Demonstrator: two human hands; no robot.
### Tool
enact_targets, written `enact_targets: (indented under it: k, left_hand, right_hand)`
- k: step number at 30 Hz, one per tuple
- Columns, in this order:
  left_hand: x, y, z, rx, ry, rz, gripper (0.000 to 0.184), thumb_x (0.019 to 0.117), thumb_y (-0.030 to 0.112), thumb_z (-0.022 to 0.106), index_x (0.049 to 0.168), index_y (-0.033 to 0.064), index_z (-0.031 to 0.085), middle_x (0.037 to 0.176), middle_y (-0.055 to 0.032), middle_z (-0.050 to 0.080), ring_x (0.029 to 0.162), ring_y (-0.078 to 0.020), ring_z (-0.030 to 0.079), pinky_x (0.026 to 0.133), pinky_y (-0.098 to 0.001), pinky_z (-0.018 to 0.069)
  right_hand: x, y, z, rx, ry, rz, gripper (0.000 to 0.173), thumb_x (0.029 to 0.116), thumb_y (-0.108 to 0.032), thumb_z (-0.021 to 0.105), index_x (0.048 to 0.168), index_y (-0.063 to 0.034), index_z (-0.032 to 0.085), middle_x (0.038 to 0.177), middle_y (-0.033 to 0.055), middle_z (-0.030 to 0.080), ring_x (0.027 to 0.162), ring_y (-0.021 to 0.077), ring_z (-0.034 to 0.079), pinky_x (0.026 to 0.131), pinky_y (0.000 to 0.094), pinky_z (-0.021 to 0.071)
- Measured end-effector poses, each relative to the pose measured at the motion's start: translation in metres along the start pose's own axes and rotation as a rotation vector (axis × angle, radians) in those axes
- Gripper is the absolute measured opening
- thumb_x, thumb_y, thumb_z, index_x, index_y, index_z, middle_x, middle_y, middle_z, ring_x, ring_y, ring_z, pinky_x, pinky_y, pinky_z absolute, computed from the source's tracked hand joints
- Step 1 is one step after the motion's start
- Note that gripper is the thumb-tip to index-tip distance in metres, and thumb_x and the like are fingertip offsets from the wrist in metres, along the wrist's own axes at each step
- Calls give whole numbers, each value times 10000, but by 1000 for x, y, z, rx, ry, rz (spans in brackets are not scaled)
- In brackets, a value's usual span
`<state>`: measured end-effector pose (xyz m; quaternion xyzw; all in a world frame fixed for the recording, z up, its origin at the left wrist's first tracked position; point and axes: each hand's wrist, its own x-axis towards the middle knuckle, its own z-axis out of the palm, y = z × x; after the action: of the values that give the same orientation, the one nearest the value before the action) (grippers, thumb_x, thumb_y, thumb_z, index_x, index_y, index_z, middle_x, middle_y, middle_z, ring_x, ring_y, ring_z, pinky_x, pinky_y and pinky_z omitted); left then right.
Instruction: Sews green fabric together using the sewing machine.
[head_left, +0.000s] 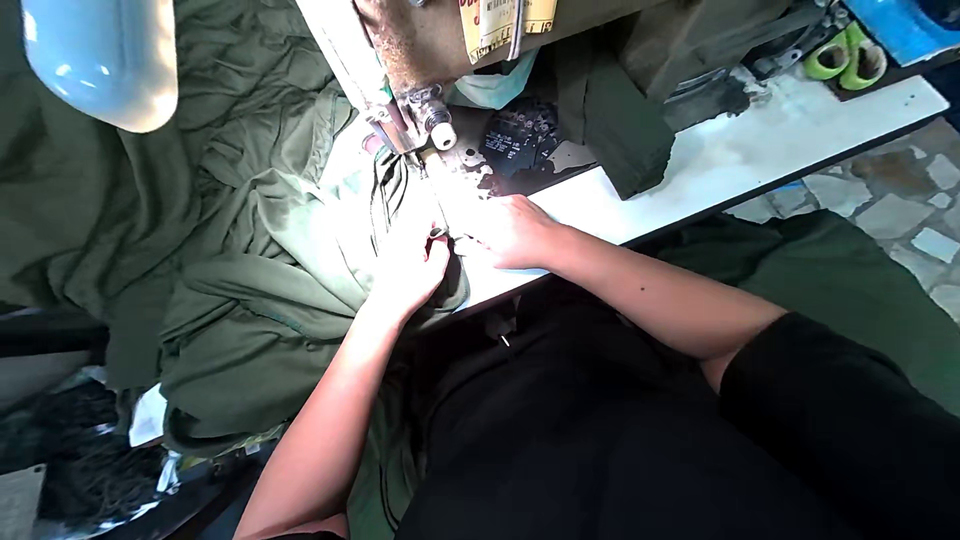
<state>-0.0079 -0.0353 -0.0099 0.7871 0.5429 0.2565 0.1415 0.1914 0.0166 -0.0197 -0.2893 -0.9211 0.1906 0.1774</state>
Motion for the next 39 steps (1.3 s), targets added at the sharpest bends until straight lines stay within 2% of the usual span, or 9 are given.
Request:
enact_targets:
  k: [8, 12, 17, 21, 23, 27, 31, 35, 39]
  left_hand:
    - [3, -3, 3, 33, 7, 59, 231, 968, 96, 491, 949, -48, 670, 895, -203, 666, 877, -344, 674, 772, -504, 527]
    - [1, 1, -1, 17, -14, -12, 234, 983, 82, 485, 989, -71, 662, 928, -230, 666, 912, -369, 673, 801, -530, 522]
    - [-2, -1, 2, -19, 14, -17, 248, 993, 91, 502, 1030, -61, 695, 989, -231, 694, 979, -370, 684, 862, -539, 524]
    - [-11, 1, 5, 43, -18, 60, 157, 946, 50, 597, 934, -31, 731, 937, -223, 716, 954, -412, 694, 831, -597, 519]
    - [-17, -2, 10, 70, 23, 163, 142, 919, 40, 621, 907, -28, 745, 967, -221, 724, 981, -414, 695, 859, -587, 522]
    - [-24, -12, 19, 52, 53, 194, 228, 960, 100, 599, 1072, -10, 764, 1141, -235, 690, 1132, -431, 635, 977, -583, 479]
    - [-28, -12, 22, 100, 73, 183, 275, 967, 122, 562, 1112, -34, 737, 1190, -232, 704, 1170, -426, 650, 1008, -580, 484]
    - [-28, -14, 23, 124, 91, 221, 282, 960, 125, 576, 1152, 13, 750, 1193, -194, 698, 1163, -393, 644, 1006, -563, 481]
    - [-30, -15, 24, 135, 140, 258, 296, 955, 148, 560, 1136, 20, 757, 1161, -195, 703, 1148, -391, 649, 994, -551, 489]
  right_hand:
    - [12, -13, 5, -22, 12, 32, 312, 971, -211, 529, 1115, -17, 726, 864, 187, 702, 833, 388, 707, 669, 558, 527]
    - [2, -5, 8, 0, 93, 64, 319, 1008, -250, 549, 865, -12, 708, 765, 167, 678, 768, 352, 703, 643, 531, 525]
    - [-4, 3, 17, 83, 367, -12, 294, 908, -249, 681, 1028, 10, 753, 914, 156, 736, 799, 274, 720, 688, 456, 578]
    - [-2, -18, 32, 240, 363, -113, 176, 870, -45, 665, 1002, 27, 758, 883, 164, 743, 812, 261, 730, 715, 445, 586]
    - [-11, -24, 19, 351, 257, -124, 148, 897, -21, 621, 953, 42, 742, 855, 139, 717, 801, 187, 688, 741, 365, 563]
    - [-37, -21, -7, 416, 146, -112, 175, 913, -62, 597, 796, 19, 698, 648, 18, 596, 589, 0, 505, 562, 167, 414]
    - [-69, -5, -29, 141, 290, 43, 151, 880, -65, 622, 972, 29, 696, 835, 105, 669, 688, 111, 602, 625, 257, 526]
    - [-113, 30, -82, -86, 512, 407, 353, 980, -119, 581, 1269, 82, 572, 936, 188, 639, 763, 196, 609, 685, 355, 539]
    - [-135, 79, -116, -364, 718, 679, 348, 970, -11, 479, 1277, 99, 599, 1277, 336, 583, 1147, 420, 601, 972, 501, 497]
